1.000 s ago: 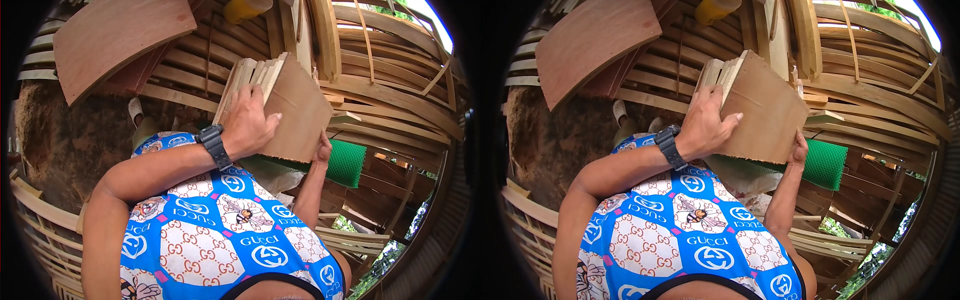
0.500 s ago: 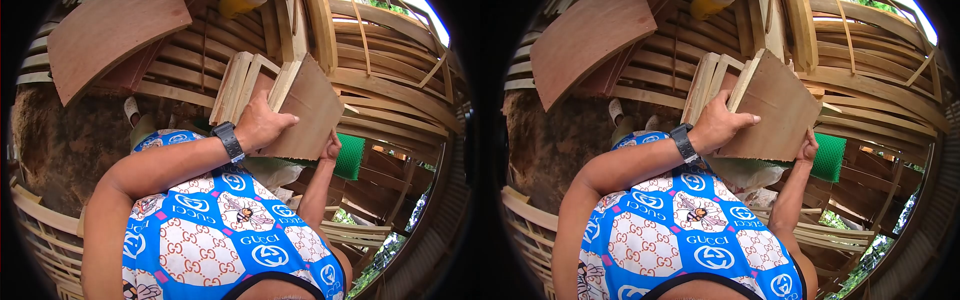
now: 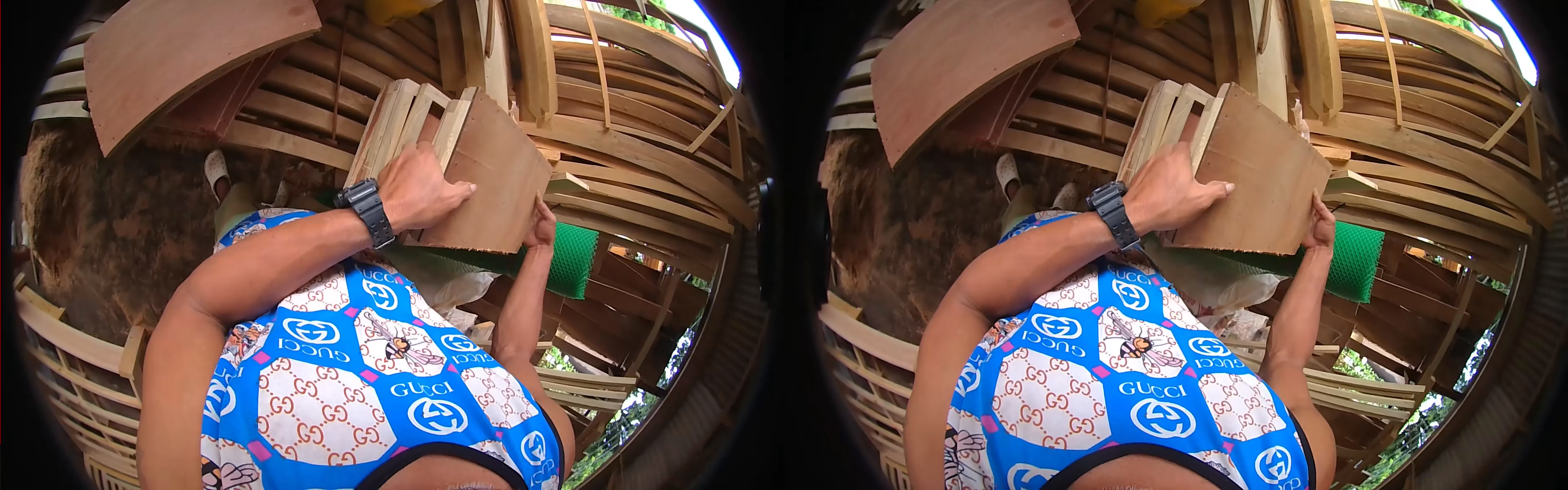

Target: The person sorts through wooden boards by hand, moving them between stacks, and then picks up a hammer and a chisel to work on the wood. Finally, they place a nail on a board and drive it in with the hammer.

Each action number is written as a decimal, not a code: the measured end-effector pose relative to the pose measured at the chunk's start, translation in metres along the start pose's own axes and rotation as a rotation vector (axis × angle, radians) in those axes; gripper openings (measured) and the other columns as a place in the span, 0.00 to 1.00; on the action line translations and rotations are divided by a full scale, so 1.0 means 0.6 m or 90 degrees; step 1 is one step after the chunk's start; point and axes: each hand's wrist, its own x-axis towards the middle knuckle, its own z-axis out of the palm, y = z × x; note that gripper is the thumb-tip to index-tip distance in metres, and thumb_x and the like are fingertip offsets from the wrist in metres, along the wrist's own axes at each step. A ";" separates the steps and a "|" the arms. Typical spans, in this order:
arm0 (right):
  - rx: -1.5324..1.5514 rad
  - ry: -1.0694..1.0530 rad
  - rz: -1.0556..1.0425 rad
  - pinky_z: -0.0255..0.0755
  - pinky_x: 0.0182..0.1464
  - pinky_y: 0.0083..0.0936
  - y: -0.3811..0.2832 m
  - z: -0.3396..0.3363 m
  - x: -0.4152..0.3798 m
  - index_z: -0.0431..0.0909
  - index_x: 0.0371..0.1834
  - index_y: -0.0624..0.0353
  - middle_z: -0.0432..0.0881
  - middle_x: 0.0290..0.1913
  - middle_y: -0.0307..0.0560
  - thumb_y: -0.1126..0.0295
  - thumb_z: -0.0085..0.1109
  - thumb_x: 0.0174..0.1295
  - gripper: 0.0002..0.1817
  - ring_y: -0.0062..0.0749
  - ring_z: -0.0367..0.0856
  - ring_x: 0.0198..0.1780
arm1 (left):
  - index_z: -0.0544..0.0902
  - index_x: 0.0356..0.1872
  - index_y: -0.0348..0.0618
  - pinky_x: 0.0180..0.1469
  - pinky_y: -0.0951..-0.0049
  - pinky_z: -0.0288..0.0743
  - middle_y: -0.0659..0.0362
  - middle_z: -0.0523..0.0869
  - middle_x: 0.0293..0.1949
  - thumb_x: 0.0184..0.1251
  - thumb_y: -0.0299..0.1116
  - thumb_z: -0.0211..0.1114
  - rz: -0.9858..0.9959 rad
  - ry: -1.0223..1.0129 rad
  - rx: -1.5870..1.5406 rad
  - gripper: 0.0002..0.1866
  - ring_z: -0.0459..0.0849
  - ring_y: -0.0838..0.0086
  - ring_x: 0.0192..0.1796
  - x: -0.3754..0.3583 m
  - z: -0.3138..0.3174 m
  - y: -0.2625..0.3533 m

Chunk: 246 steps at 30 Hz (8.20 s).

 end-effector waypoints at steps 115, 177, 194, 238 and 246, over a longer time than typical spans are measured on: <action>-0.138 0.042 0.015 0.66 0.75 0.56 -0.061 -0.055 0.028 0.65 0.78 0.61 0.73 0.74 0.56 0.49 0.61 0.69 0.40 0.56 0.73 0.72 | 0.68 0.67 0.21 0.71 0.51 0.67 0.30 0.76 0.63 0.63 0.42 0.69 0.158 0.257 -0.172 0.39 0.76 0.42 0.66 -0.003 0.090 -0.009; -0.122 0.019 -0.067 0.66 0.76 0.53 -0.112 -0.097 0.089 0.66 0.77 0.57 0.75 0.73 0.51 0.47 0.68 0.65 0.42 0.54 0.74 0.71 | 0.79 0.67 0.41 0.69 0.51 0.66 0.46 0.85 0.61 0.68 0.79 0.45 -0.290 -0.276 -0.793 0.49 0.80 0.57 0.60 0.068 0.100 -0.281; -0.100 0.021 -0.036 0.68 0.74 0.59 -0.109 -0.101 0.086 0.65 0.78 0.56 0.74 0.73 0.53 0.47 0.69 0.62 0.44 0.56 0.74 0.72 | 0.75 0.71 0.37 0.70 0.49 0.66 0.40 0.81 0.64 0.60 0.82 0.52 -0.220 -0.298 -0.692 0.56 0.78 0.53 0.67 0.067 0.086 -0.277; -0.028 -0.027 -0.139 0.74 0.70 0.47 0.011 -0.225 0.150 0.68 0.76 0.61 0.79 0.69 0.52 0.47 0.63 0.69 0.39 0.45 0.79 0.68 | 0.80 0.63 0.43 0.68 0.59 0.71 0.59 0.86 0.57 0.67 0.46 0.73 -0.214 -0.254 -0.604 0.27 0.83 0.69 0.62 0.034 -0.003 -0.290; 0.085 -0.095 -0.141 0.81 0.63 0.46 0.042 -0.092 0.119 0.71 0.73 0.61 0.83 0.63 0.54 0.49 0.65 0.68 0.37 0.46 0.85 0.60 | 0.74 0.68 0.34 0.74 0.49 0.71 0.49 0.82 0.63 0.72 0.38 0.68 -0.222 -0.275 -0.659 0.29 0.80 0.56 0.68 0.044 -0.002 -0.351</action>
